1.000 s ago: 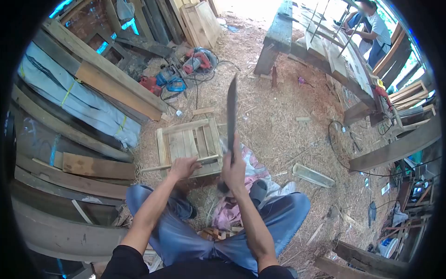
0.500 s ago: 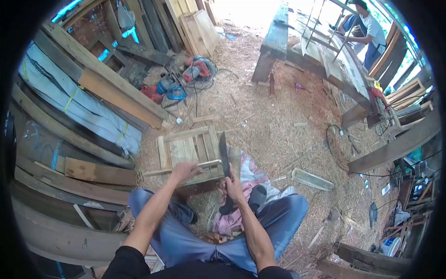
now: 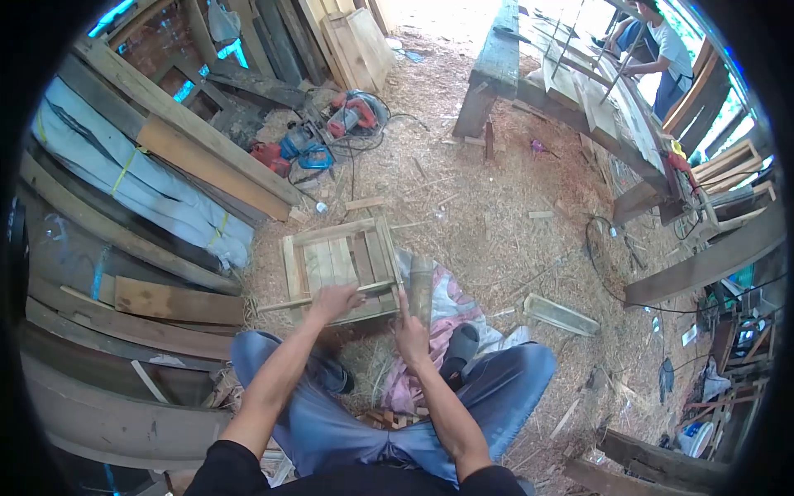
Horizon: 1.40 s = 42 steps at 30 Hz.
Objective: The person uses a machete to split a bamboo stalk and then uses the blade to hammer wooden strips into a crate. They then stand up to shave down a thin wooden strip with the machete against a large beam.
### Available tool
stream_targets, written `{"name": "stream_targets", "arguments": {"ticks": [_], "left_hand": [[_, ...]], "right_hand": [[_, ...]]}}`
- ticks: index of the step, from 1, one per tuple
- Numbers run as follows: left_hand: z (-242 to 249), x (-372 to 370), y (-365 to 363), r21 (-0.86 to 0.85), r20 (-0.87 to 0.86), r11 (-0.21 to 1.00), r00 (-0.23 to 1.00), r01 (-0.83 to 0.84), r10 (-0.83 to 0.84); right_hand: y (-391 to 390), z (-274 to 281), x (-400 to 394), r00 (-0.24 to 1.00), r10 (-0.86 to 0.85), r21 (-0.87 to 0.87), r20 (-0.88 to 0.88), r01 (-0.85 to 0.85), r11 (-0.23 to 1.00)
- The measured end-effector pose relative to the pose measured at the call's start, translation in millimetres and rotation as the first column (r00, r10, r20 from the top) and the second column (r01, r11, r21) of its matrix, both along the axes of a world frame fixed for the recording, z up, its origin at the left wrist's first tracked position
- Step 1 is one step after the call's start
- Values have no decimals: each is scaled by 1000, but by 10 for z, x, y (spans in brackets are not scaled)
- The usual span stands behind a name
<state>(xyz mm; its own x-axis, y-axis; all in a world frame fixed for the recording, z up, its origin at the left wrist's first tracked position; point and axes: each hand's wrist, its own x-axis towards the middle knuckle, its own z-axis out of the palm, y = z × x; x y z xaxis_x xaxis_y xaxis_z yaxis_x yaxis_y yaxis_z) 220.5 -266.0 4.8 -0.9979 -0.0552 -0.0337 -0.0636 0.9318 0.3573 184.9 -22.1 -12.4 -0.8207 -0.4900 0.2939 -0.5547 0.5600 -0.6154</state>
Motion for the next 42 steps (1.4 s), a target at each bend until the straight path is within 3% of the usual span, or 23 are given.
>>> {"name": "stream_targets", "arguments": {"ticks": [2,4,5,6,8,10,12,14,15,17,19,22,23,24,26,27,28,31,33,36,37,39,42], "left_hand": [[-97,4,-32,16,-45,1000,999,-1,2],[-96,34,-1,20,-27,1000,1000,7,-7],[-83,54,23,6,-28,1000,1000,-9,9],[-94,39,27,-8,-31,1000,999,-25,25],[-42,36,38,7,-21,1000,999,-30,30],[-66,45,26,-21,-103,1000,995,-7,5],[-78,54,48,8,-72,1000,997,-17,17],[-81,49,36,35,-106,999,994,-23,26],[-73,34,9,35,-106,999,994,-26,29],[-68,25,15,26,-30,1000,999,-18,19],[-53,19,30,-1,-64,1000,998,0,0],[-123,84,-49,11,-29,1000,1000,-5,6],[-130,36,-75,4,-20,1000,1000,5,-5],[-75,-22,-86,-4,-16,1000,1000,16,-16],[-9,-37,-71,-18,-61,999,998,31,-32],[-14,-34,-75,-17,-39,1000,999,17,-18],[-25,-26,-68,-12,-14,1000,1000,3,-3],[10,-9,-44,48,-7,999,1000,5,-5],[38,-16,-59,62,5,998,1000,-10,10],[-178,-70,-127,30,-2,998,999,50,-50],[-187,-50,-97,51,3,999,1000,17,-17],[-104,-108,-150,21,45,1000,999,-9,8],[-129,-55,-97,69,-15,997,1000,-18,20]], "right_hand": [[87,38,-2,990,18,8,143,-20,1000],[168,119,-144,566,160,-287,808,142,947],[214,177,-189,424,263,-384,867,229,894],[182,309,-226,435,261,-387,862,229,893],[2,755,-215,918,48,-289,395,74,955],[-193,1444,-249,997,-77,-397,23,79,914],[-229,1716,-211,979,-95,-412,182,163,897],[-267,1721,-188,978,-207,-509,17,187,840],[-241,1227,-149,976,-214,-467,44,210,859],[-75,194,17,996,-56,-115,72,64,991],[18,0,163,964,-89,66,249,75,995],[7,46,-10,937,-9,-197,350,82,977],[79,79,-75,493,225,-406,841,297,864],[63,155,-123,502,225,-411,835,296,862],[31,280,-204,780,110,-397,616,187,898],[-49,771,-162,685,143,-478,715,329,814],[-128,1104,-192,835,11,-464,551,295,835],[-224,1598,-230,942,-75,-582,327,263,770],[-219,1394,-161,939,-327,-467,104,337,818],[-42,8,202,993,-111,229,-36,116,967],[-17,57,163,992,-112,214,-55,121,969],[40,166,105,874,-153,147,461,95,985],[139,208,-52,752,-102,-19,651,150,988]]}}
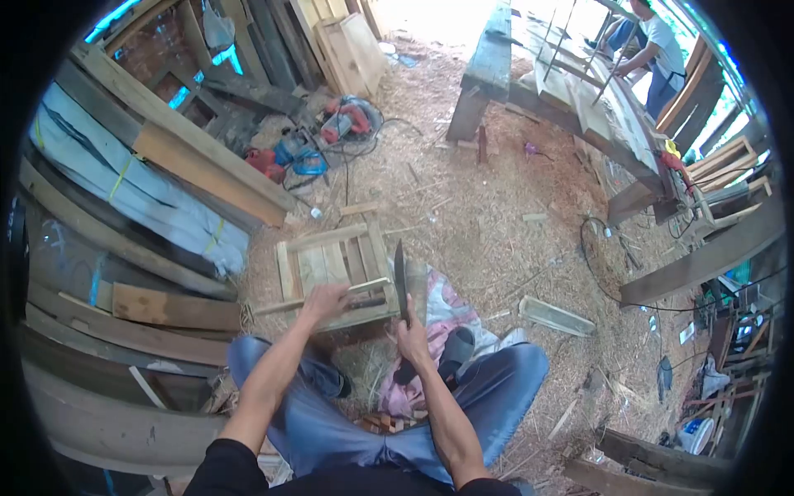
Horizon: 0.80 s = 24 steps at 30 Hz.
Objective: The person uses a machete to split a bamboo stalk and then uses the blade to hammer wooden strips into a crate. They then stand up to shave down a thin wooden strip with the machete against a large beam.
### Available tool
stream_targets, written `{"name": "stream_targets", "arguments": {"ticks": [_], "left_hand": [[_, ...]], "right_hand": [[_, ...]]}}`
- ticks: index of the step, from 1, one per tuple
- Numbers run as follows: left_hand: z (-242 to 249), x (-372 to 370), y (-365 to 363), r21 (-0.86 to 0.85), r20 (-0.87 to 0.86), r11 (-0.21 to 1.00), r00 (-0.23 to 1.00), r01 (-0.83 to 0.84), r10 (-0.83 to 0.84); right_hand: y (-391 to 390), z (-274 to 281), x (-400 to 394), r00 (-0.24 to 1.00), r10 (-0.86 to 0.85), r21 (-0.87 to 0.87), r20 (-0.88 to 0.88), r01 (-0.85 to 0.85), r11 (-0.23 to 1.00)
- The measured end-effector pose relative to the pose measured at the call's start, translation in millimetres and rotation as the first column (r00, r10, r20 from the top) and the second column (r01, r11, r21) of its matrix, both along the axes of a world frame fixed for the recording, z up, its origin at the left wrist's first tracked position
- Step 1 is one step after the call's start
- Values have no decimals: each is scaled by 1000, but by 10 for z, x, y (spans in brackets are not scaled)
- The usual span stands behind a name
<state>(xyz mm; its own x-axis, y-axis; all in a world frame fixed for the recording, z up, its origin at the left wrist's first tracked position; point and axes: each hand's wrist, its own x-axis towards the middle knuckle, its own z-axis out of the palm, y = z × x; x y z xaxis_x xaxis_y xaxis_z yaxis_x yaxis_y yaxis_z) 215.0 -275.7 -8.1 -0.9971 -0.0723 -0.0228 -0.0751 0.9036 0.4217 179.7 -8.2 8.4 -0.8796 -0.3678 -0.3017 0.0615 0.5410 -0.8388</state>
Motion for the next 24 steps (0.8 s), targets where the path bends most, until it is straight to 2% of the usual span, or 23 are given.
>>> {"name": "stream_targets", "arguments": {"ticks": [1,2,4,7,9,10,12,13,14,15,16,18,19,20,21,22,23,24], "left_hand": [[14,-9,-15,41,-40,999,999,-18,20],[2,-19,-27,41,-41,999,999,-23,25],[113,34,41,36,80,995,993,-90,87],[162,40,99,47,89,993,991,-106,101],[189,59,127,30,80,994,991,-108,105],[163,57,116,30,81,994,991,-107,105],[80,48,113,-3,4,996,996,-88,88],[48,66,138,0,1,996,996,-90,90],[35,62,145,-2,-12,997,997,-76,76],[46,40,116,-7,-26,998,997,-66,66],[83,36,71,-15,-26,998,998,-64,64],[120,36,83,-2,37,998,997,-66,66],[80,37,87,-6,33,998,997,-69,70],[40,56,98,-5,27,998,998,-63,63],[-23,88,122,21,-56,999,997,-45,46],[-58,88,127,46,-139,999,990,-29,35],[-26,86,119,47,-134,998,990,-30,36],[49,92,127,24,-42,998,998,-50,51]], "right_hand": [[-53,-2,-23,933,-4,-115,-359,-41,992],[-76,-16,-70,933,1,-116,-360,-46,992],[-241,774,-107,946,-123,-242,-301,49,969],[-344,1531,-188,975,-140,-307,-172,82,948],[-407,1719,-167,869,-228,-310,-439,92,946],[-432,1510,-137,869,-229,-311,-438,92,946],[-426,665,-14,740,-204,-221,-641,76,972],[-363,285,93,837,-1,14,-547,10,1000],[-328,68,142,898,177,232,-403,-87,969],[-323,229,153,985,148,302,-84,-117,946],[-361,311,147,986,146,294,-84,-115,949],[-327,428,85,991,43,98,-125,-31,995],[-336,231,-6,975,-13,-83,-221,-6,997],[-245,55,-51,974,-19,-83,-226,0,997],[-228,330,-86,989,-84,-288,123,116,951],[-245,625,-132,886,-62,-430,460,283,858],[-320,835,-126,954,-134,-512,268,259,819],[-368,1247,-155,973,-179,-519,144,229,823]]}}
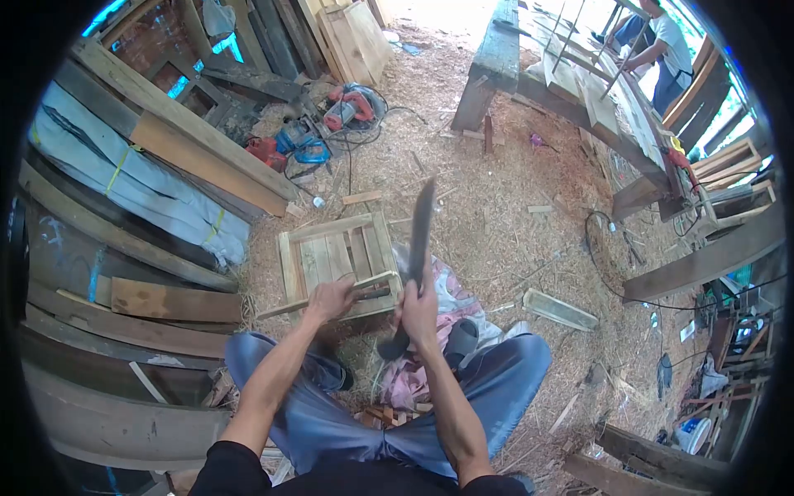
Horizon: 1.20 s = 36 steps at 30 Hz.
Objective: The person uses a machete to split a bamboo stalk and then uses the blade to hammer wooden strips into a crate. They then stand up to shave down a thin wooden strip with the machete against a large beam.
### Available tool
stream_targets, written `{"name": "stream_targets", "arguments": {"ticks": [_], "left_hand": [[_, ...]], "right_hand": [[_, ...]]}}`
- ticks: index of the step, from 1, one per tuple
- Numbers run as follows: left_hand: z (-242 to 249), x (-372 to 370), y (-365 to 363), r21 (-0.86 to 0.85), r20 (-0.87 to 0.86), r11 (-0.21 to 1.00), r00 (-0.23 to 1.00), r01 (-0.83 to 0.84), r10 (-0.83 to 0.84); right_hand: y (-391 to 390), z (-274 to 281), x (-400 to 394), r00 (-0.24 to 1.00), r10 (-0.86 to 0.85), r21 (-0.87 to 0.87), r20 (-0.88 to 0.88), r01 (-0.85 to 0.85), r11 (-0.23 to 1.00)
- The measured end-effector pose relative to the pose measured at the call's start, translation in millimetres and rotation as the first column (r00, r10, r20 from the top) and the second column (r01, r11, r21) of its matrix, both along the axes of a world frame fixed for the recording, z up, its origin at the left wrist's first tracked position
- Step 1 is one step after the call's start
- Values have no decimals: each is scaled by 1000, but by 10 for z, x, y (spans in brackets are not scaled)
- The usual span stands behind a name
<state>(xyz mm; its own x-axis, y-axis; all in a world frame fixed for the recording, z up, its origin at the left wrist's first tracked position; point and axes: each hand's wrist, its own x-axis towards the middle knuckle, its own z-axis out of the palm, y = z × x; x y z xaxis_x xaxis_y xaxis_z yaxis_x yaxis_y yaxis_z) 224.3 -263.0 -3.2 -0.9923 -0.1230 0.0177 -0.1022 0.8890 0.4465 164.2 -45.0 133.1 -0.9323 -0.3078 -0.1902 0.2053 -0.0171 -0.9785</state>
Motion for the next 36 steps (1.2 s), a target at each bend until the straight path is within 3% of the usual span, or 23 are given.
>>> {"name": "stream_targets", "arguments": {"ticks": [1,4,5,7,8,9,12,14,15,16,17,18,20,23,25,26,28,29,31,32,34,35,36], "left_hand": [[52,3,19,-18,94,1000,995,-18,19],[113,-19,23,-12,110,1000,994,-14,15],[126,-19,19,-29,108,1000,994,-7,10],[118,-30,0,-7,106,1000,994,1,0],[122,-50,5,15,104,1000,994,11,-12],[126,-57,40,12,91,1000,996,6,-7],[81,-8,-24,-50,148,999,989,13,-6],[-29,-50,-49,-12,95,1000,995,26,-25],[59,-48,-32,2,117,1000,993,22,-22],[43,-22,-6,6,116,1000,993,26,-26],[25,-24,-14,6,103,1000,994,21,-21],[10,-48,-21,6,91,1000,996,13,-14],[6,-17,9,27,60,1000,998,7,-9],[154,32,115,11,61,1000,998,-3,2],[94,30,101,-6,55,1000,998,5,-4],[77,19,109,-17,38,1000,999,5,-5],[-59,61,74,-7,37,1000,999,24,-23],[-68,34,57,-2,25,999,999,45,-45],[12,17,53,-32,32,999,999,40,-39],[14,49,76,-37,62,999,998,25,-22],[42,107,95,-20,98,999,995,36,-34],[57,106,106,-33,39,999,999,33,-31],[55,74,114,-44,-23,999,999,24,-25]], "right_hand": [[-31,41,-68,993,-60,-82,-106,51,995],[-74,312,-156,844,-173,54,-508,231,971],[-53,146,-94,846,-174,54,-505,232,971],[18,-558,107,824,56,400,-564,214,891],[5,-910,170,677,211,499,-705,262,826],[74,-1104,330,816,329,656,-476,80,751],[134,-1363,245,897,296,604,-329,-41,796],[258,-1469,120,864,277,574,-421,18,818],[338,-1422,31,979,202,177,24,-203,963],[394,-1347,-9,835,301,-301,460,-173,938],[274,-879,67,912,175,-80,370,-157,984],[217,-640,41,914,175,-80,366,-157,984],[151,-335,21,999,-17,15,-31,18,1000],[126,186,-21,959,-140,-10,-248,141,990],[159,271,-4,839,-112,159,-533,229,960],[147,-15,15,839,-115,158,-531,231,960],[144,-976,150,564,151,368,-812,293,883],[233,-1177,239,554,146,360,-819,300,883],[267,-1355,332,862,376,689,-339,-44,723],[243,-1390,266,859,379,688,-344,-44,725],[283,-1394,209,935,251,525,-252,-86,847],[321,-1447,146,977,196,174,79,-207,963],[303,-1315,87,979,195,178,64,-204,963]]}}
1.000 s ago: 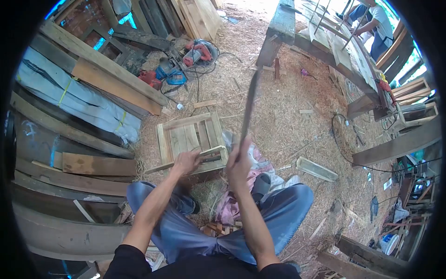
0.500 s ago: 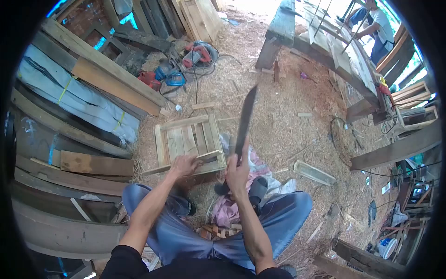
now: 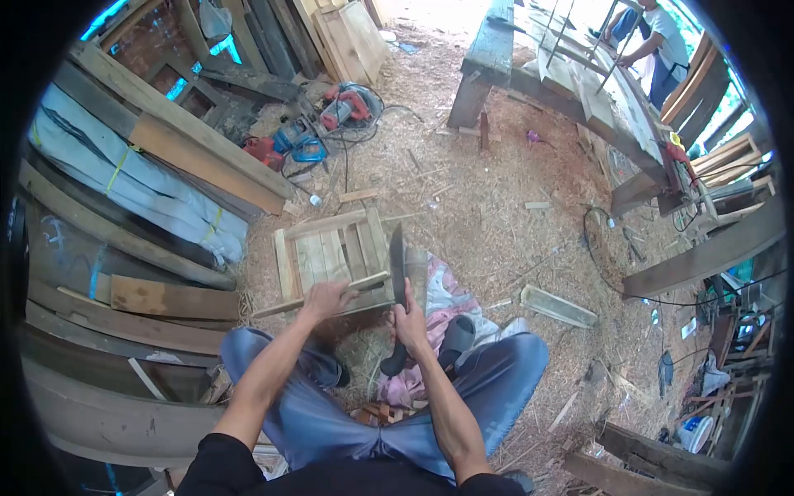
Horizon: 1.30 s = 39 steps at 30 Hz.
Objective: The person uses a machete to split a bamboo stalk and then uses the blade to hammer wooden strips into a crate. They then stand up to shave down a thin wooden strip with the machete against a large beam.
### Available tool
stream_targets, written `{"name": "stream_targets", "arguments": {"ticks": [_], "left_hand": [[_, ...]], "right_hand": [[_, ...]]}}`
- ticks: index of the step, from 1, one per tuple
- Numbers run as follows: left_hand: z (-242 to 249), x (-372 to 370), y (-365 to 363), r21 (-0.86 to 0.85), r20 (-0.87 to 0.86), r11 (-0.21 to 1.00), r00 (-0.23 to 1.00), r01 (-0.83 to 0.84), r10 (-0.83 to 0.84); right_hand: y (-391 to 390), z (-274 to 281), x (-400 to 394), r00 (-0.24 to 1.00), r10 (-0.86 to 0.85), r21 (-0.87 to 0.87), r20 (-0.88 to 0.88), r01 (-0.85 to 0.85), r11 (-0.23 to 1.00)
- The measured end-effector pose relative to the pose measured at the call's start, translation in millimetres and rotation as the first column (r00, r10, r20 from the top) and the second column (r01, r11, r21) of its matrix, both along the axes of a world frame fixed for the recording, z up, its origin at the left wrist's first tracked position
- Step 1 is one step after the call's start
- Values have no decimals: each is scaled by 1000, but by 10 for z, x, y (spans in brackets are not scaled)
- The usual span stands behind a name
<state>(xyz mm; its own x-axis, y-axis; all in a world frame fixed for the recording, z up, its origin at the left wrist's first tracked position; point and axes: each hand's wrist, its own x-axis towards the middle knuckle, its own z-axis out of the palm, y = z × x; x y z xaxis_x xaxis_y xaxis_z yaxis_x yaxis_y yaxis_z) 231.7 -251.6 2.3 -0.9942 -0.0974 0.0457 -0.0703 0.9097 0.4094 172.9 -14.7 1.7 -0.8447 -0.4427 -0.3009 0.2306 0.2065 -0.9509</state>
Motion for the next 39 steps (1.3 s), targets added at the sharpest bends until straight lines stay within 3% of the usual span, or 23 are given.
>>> {"name": "stream_targets", "arguments": {"ticks": [2,3,5,7,9,10,11,12,14,15,16,17,20,21,24,26,30,31,33,34,35,38,39], "left_hand": [[69,-17,5,-14,58,1000,998,-27,28],[81,-21,-2,-4,35,1000,999,-20,20],[42,3,17,18,33,1000,999,-25,24],[12,-6,-7,15,80,1000,997,-13,12],[-36,-8,-35,1,109,1000,994,-8,8],[-59,-45,-25,-10,127,1000,992,-2,3],[-59,-58,22,-14,105,1000,994,1,1],[-68,-19,61,-26,61,1000,998,8,-6],[-36,-32,-76,-57,24,998,1000,7,-6],[-48,-33,-90,-69,32,998,999,8,-6],[-71,-26,-68,-78,41,997,999,19,-16],[-65,-26,-75,-104,20,993,999,49,-47],[-49,-33,-56,-58,26,998,999,20,-18],[-77,-39,-66,-59,15,998,999,29,-28],[96,-107,28,11,-37,999,999,-38,38],[13,-126,26,-47,-3,999,1000,-4,4],[-69,-179,14,-29,-21,999,999,30,-31],[-63,-187,0,-39,7,999,999,36,-35],[-80,-193,20,-56,31,997,998,51,-49],[-116,-199,28,-79,22,995,998,54,-53],[-154,-194,-8,-103,20,993,998,60,-58],[-63,-223,-62,-48,5,995,996,86,-86],[-75,-226,-39,-47,-5,995,996,91,-91]], "right_hand": [[-83,632,22,989,-131,-233,70,144,962],[-145,1040,1,975,-200,-137,-101,186,973],[-205,1401,-111,906,-286,-254,-311,211,944],[-239,1321,-92,843,-338,-283,-419,232,931],[-235,773,46,668,-254,-27,-700,331,943],[-181,324,124,677,-34,169,-736,232,958],[-116,-23,190,654,180,357,-735,147,922],[-84,-79,250,676,115,284,-728,144,948],[-68,-70,206,848,155,362,-507,46,931],[-28,-98,176,848,162,363,-505,39,931],[21,-133,140,985,33,129,-170,-11,992],[24,-157,53,980,-18,-123,199,43,991],[-28,403,55,988,-65,-126,137,82,989],[-93,661,61,990,-138,-77,-35,135,988],[-223,1302,-53,926,-312,-251,-212,257,933],[-187,1602,-140,875,-336,-349,-349,211,913],[-97,1188,-58,760,-290,-138,-581,260,956],[-80,855,52,737,-196,75,-647,317,945],[51,-109,171,706,174,402,-686,169,900],[77,-11,259,862,123,390,-492,92,916],[55,35,229,915,132,424,-382,47,905],[92,-168,44,941,79,329,-330,36,944],[142,100,-7,960,0,-123,281,36,992]]}}
